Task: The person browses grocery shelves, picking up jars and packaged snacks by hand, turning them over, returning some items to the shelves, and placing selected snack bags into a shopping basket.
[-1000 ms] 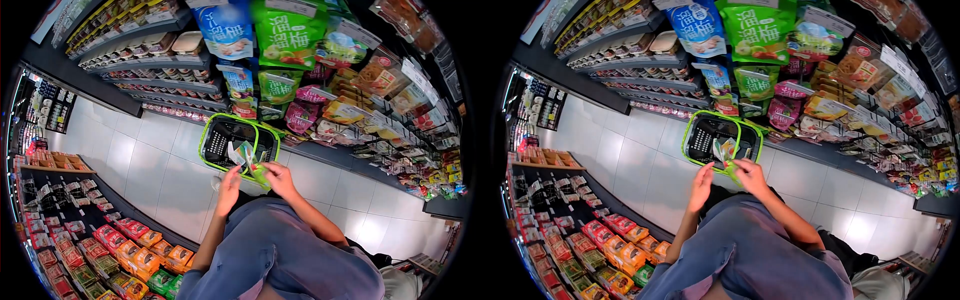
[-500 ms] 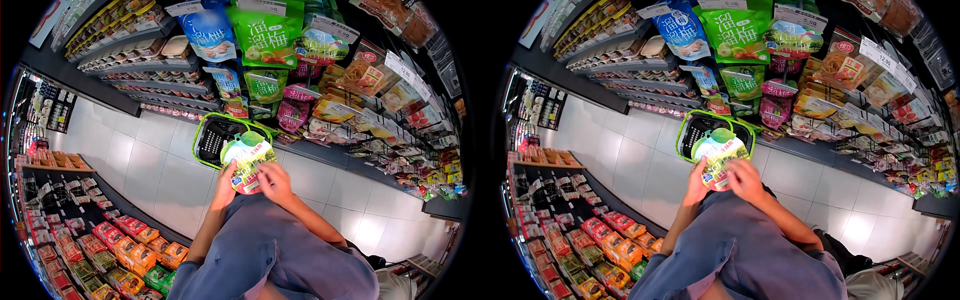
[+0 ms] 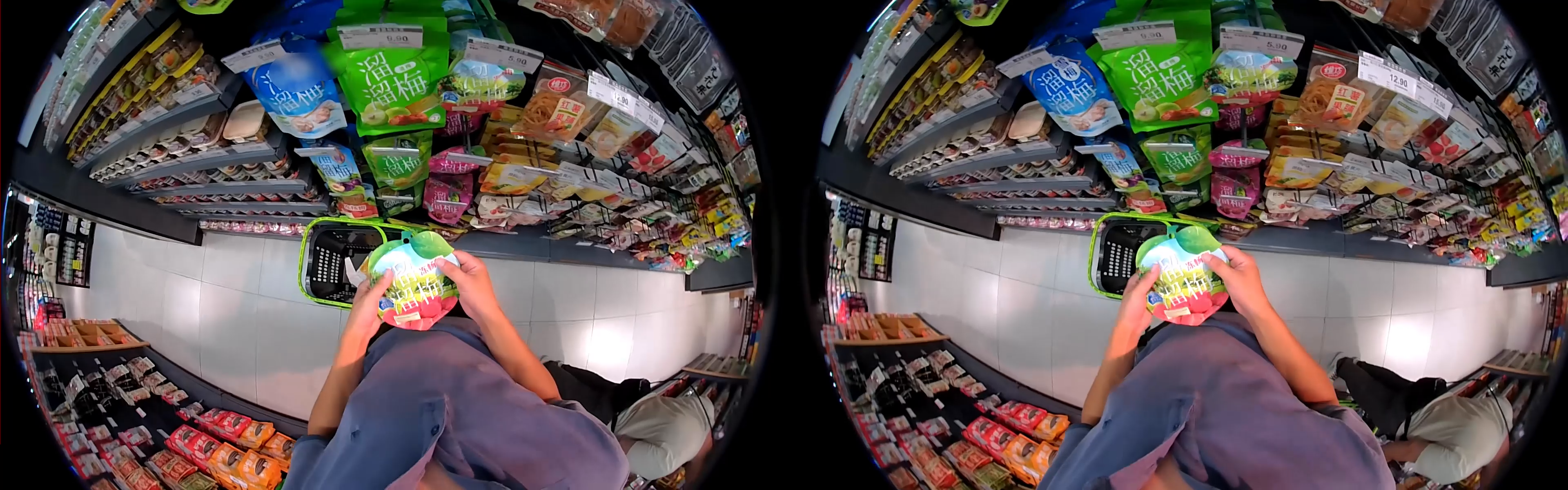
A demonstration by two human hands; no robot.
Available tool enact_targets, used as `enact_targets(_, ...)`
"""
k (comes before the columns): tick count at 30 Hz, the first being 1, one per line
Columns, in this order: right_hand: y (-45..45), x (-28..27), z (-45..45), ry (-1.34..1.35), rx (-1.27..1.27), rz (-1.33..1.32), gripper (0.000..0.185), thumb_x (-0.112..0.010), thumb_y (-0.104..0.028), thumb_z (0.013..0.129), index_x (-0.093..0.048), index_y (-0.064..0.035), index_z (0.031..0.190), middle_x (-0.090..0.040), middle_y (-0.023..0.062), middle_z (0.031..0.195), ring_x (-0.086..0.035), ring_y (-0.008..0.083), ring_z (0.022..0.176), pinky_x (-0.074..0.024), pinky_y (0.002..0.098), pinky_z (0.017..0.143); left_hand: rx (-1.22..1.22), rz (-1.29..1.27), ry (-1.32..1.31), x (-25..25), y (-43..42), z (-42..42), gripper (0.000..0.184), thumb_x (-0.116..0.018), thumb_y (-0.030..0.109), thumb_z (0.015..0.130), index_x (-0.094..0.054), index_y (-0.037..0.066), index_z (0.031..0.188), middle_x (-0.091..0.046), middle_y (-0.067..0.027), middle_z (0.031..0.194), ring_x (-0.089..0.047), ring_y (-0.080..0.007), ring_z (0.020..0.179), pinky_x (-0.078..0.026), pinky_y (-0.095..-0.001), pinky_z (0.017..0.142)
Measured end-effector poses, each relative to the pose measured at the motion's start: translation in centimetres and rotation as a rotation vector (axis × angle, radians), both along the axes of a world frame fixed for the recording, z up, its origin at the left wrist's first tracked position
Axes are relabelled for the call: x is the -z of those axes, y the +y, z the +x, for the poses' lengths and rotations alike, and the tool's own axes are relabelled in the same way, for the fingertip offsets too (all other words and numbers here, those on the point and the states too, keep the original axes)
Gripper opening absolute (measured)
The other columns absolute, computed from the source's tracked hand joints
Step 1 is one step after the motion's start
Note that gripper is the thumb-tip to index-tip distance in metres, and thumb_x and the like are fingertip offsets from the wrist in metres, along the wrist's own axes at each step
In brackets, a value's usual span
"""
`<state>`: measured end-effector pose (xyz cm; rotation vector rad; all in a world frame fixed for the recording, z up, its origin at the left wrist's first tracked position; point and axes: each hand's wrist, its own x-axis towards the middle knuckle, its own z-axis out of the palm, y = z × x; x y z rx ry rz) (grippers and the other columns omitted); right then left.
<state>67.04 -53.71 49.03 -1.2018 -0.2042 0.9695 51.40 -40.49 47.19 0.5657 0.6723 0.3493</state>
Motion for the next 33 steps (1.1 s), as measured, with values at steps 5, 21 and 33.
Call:
enact_targets(5,-0.8,0.5,0.9,-0.092,0.023,-0.035,0.016,-0.067,-0.010,0.090,-0.066,0.0024,0.100,-0.069,0.0050,0.092,-0.062,0.0082,0.079,-0.0495,0.0239,0.073,0.058,0.432,0.037,-1.6,1.5,1.6,0.030,-0.069,0.011,0.089,-0.059,-0.001,0.114,-0.066,-0.0048,0.105,-0.061,-0.0102,0.095,-0.049,-0.0258,0.083)
enact_targets(21,1.8,-7.6,15.3,-0.369,0.089,0.219,0.020,-0.068,-0.009,0.089,-0.065,0.0007,0.106,-0.067,0.0021,0.097,-0.060,0.0086,0.085,-0.0491,0.0243,0.076,0.039,0.973,0.038,-10.9,3.8,18.7,0.022,-0.078,0.010,0.080,-0.065,0.000,0.095,-0.066,-0.0017,0.086,-0.060,-0.0068,0.078,-0.050,-0.0235,0.069)
enact_targets(33,5.9,-11.9,24.6,-0.738,0.129,0.173,0.025,-0.068,-0.018,0.089,-0.068,0.0042,0.100,-0.068,0.0056,0.086,-0.059,0.0087,0.080,-0.0473,0.0253,0.071,-0.097,1.110,-0.016,-16.7,7.0,28.3,0.024,-0.080,0.014,0.079,-0.066,0.000,0.091,-0.067,-0.0028,0.085,-0.059,-0.0075,0.075,-0.048,-0.0232,0.067)
